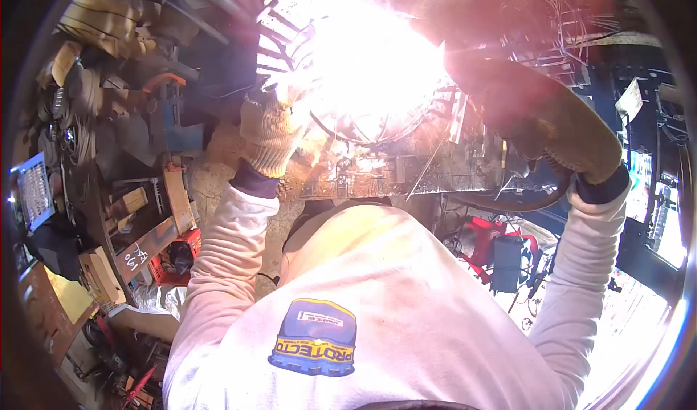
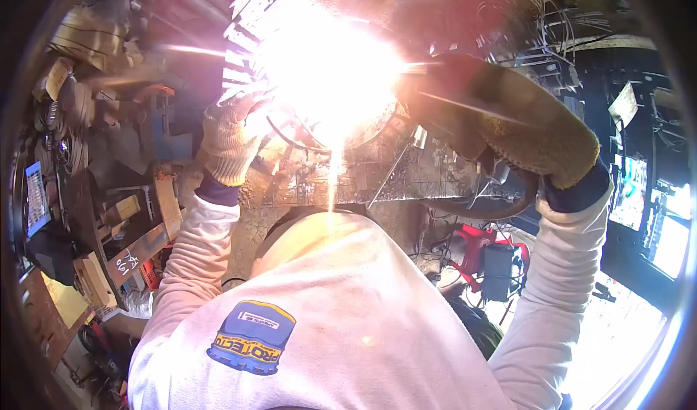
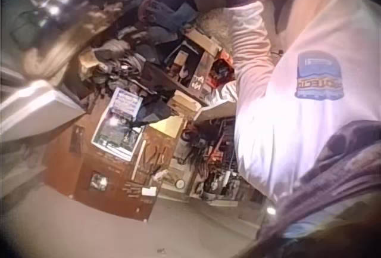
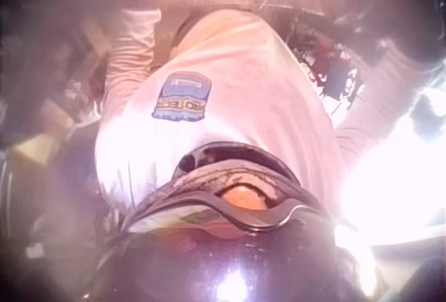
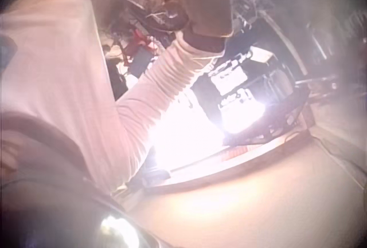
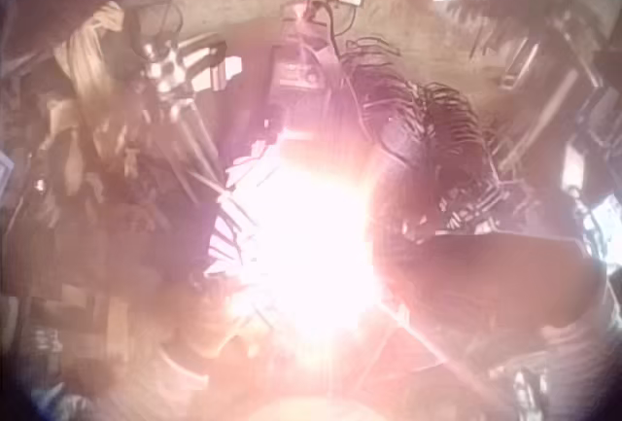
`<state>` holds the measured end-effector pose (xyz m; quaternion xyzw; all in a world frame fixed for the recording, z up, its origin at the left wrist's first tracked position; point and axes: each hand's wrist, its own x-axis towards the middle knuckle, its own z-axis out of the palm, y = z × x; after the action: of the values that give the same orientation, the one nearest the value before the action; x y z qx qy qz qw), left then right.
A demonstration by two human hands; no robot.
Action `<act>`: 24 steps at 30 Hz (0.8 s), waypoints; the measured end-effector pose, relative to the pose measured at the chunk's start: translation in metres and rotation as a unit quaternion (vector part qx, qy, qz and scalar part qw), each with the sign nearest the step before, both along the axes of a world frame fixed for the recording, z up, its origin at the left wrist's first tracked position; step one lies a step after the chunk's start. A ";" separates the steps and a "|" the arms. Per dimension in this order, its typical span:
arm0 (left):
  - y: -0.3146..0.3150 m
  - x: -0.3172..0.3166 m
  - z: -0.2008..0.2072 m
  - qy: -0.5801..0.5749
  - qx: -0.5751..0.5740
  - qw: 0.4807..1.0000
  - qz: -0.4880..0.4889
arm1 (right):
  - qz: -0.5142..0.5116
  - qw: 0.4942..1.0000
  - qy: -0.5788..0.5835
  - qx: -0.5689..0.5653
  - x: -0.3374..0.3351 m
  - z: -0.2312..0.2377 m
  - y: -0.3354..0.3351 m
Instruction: The person welds a metal wire cage on a workbench using a welding tool, then handles a metal pipe and uses a hammer to strike it.
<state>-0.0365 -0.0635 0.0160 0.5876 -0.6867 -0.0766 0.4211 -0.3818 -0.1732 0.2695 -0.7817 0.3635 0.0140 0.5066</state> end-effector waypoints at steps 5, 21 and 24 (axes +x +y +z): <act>0.000 0.005 -0.027 -0.060 -0.049 0.995 0.069 | 0.058 0.997 -0.054 -0.011 -0.004 -0.009 -0.008; -0.003 -0.015 0.010 0.002 -0.055 0.997 0.052 | -0.145 0.980 -0.033 0.130 -0.024 -0.001 0.008; -0.007 -0.015 0.001 -0.005 -0.085 0.995 0.044 | -0.135 0.983 -0.035 0.121 -0.016 -0.007 0.011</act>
<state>-0.0514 -0.0705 0.0171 0.5794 -0.6664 0.0036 0.4693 -0.3974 -0.1625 0.2626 -0.6585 0.4436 -0.0377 0.6068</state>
